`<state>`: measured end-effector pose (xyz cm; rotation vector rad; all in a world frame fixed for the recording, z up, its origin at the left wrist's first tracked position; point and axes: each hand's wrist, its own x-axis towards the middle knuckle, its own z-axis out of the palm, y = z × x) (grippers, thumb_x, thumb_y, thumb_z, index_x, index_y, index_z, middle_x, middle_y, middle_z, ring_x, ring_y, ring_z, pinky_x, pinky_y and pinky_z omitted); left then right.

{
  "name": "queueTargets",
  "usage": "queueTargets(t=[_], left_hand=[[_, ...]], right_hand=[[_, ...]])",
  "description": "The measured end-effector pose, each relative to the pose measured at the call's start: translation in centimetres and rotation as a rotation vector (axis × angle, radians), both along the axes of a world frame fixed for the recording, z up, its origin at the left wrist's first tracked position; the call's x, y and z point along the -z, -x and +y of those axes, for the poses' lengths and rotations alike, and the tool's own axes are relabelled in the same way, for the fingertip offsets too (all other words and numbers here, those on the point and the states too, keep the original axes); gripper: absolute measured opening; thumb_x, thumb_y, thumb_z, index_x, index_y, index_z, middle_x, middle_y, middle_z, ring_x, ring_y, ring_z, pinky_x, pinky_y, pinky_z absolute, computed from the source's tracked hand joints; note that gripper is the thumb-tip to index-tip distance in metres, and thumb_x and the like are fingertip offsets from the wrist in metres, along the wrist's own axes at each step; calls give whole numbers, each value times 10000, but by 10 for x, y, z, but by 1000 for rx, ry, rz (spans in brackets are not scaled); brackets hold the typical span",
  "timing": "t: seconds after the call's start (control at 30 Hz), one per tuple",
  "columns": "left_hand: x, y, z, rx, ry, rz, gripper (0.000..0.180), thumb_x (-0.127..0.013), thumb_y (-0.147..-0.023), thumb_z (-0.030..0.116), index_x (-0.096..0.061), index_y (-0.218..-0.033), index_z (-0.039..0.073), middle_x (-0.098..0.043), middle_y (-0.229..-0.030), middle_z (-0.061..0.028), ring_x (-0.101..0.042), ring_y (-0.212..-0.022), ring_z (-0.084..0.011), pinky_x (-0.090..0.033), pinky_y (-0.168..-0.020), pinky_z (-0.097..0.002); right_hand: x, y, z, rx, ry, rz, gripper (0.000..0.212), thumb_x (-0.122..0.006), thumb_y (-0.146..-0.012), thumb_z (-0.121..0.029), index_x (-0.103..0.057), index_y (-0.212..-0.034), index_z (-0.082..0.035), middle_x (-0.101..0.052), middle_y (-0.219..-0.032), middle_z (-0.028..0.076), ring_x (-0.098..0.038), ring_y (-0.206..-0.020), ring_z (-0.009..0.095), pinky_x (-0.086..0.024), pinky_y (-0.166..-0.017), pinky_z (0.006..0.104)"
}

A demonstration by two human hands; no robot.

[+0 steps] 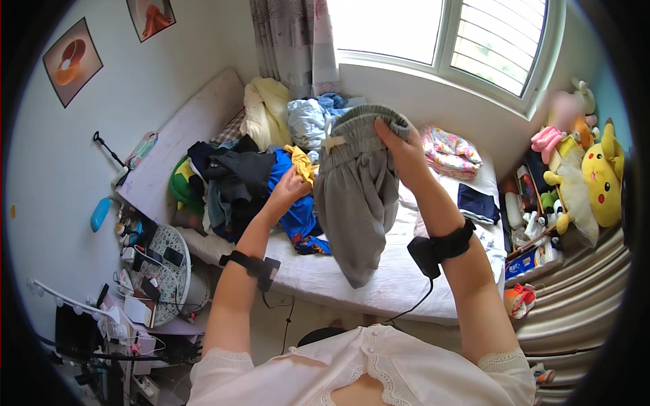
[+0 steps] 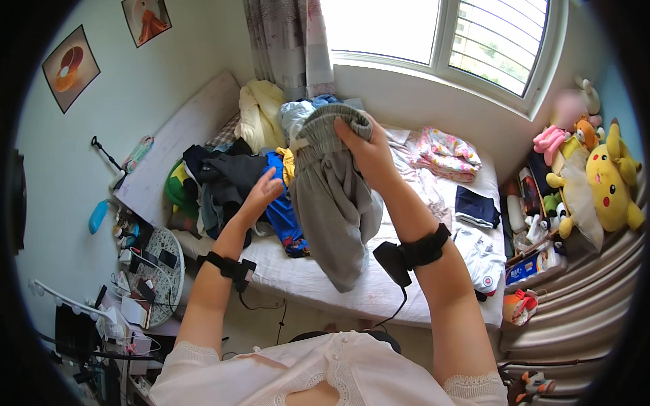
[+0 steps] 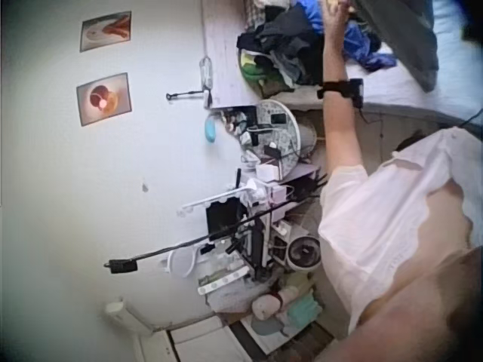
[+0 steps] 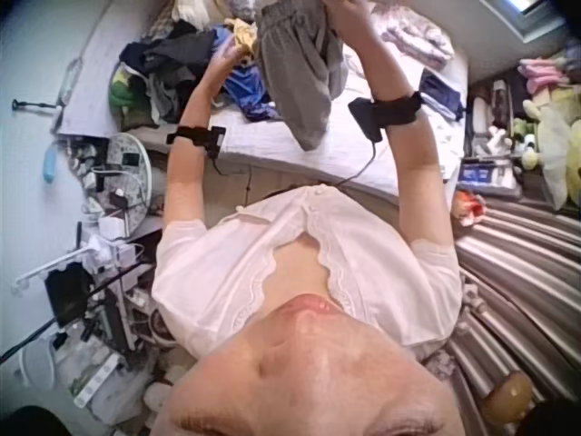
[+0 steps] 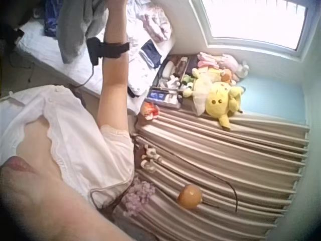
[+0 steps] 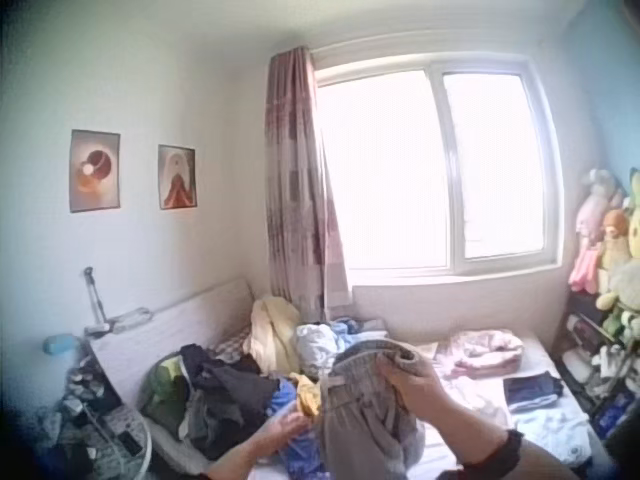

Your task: The person folds a tan shirt, grey sweatpants, and a white t-shirt on a bed, then briefly adjusts a white fan in another room.

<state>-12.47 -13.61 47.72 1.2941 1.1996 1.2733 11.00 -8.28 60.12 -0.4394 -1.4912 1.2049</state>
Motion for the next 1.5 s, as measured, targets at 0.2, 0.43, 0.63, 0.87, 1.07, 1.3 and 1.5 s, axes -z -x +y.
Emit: queueTargets(t=[0.2,0.43,0.63,0.87,1.07,1.3,1.5], left_hand=[[-6,-60,40,344,88,-393,700,-414,-800,537,-275,-1268,35,-389,-1240,-109,-362,-1155,-186,-265,-950,-299],[-69,-80,85,413,-20,-472,261,-589,-784,170,-545,-1002,33,-583,-924,-39,-563,-806,-110,-451,-711,-229],[-161,-88,88,258,-345,-395,237,-624,-733,78,-503,-935,59,-558,-854,-43,-532,-788,-87,-442,-678,-212],[-203,-56,108,-102,-722,124,219,-582,-751,49,-411,-886,71,-540,-773,-27,-503,-703,-62,-405,-633,-196],[-194,-67,106,-33,-809,175,322,-575,-756,63,-454,-1053,40,-577,-887,-56,-529,-779,-83,-410,-701,-205],[-202,-69,107,-157,-939,421,303,-562,-759,83,-544,-1058,36,-605,-893,-49,-548,-824,-102,-415,-742,-223],[-217,-66,92,-260,-973,336,330,-574,-787,91,-494,-1089,-17,-590,-930,-63,-540,-828,-90,-429,-727,-205]], right_hand=[[-35,-48,-1,-98,130,84,231,-582,-793,-203,-563,-932,-20,-577,-869,26,-534,-779,99,-437,-684,233],[-70,-105,11,-15,82,194,252,-606,-774,-216,-561,-924,-19,-587,-848,40,-552,-771,121,-454,-671,248],[-102,-138,17,149,-128,203,285,-627,-758,-240,-556,-932,-26,-581,-861,34,-546,-786,109,-441,-697,234],[-70,-160,40,462,-518,-480,419,-697,-673,-221,-517,-993,-19,-574,-902,46,-526,-841,112,-417,-768,252],[-53,-177,50,470,-506,-523,438,-690,-666,-205,-523,-1026,-21,-582,-893,56,-534,-825,131,-421,-754,270],[-54,-188,40,828,-515,-850,379,-627,-708,-331,-580,-915,-17,-614,-758,81,-567,-696,150,-431,-659,286],[-75,-184,33,895,-502,-483,430,-608,-718,-378,-575,-931,-7,-614,-769,107,-586,-715,185,-432,-671,298]])
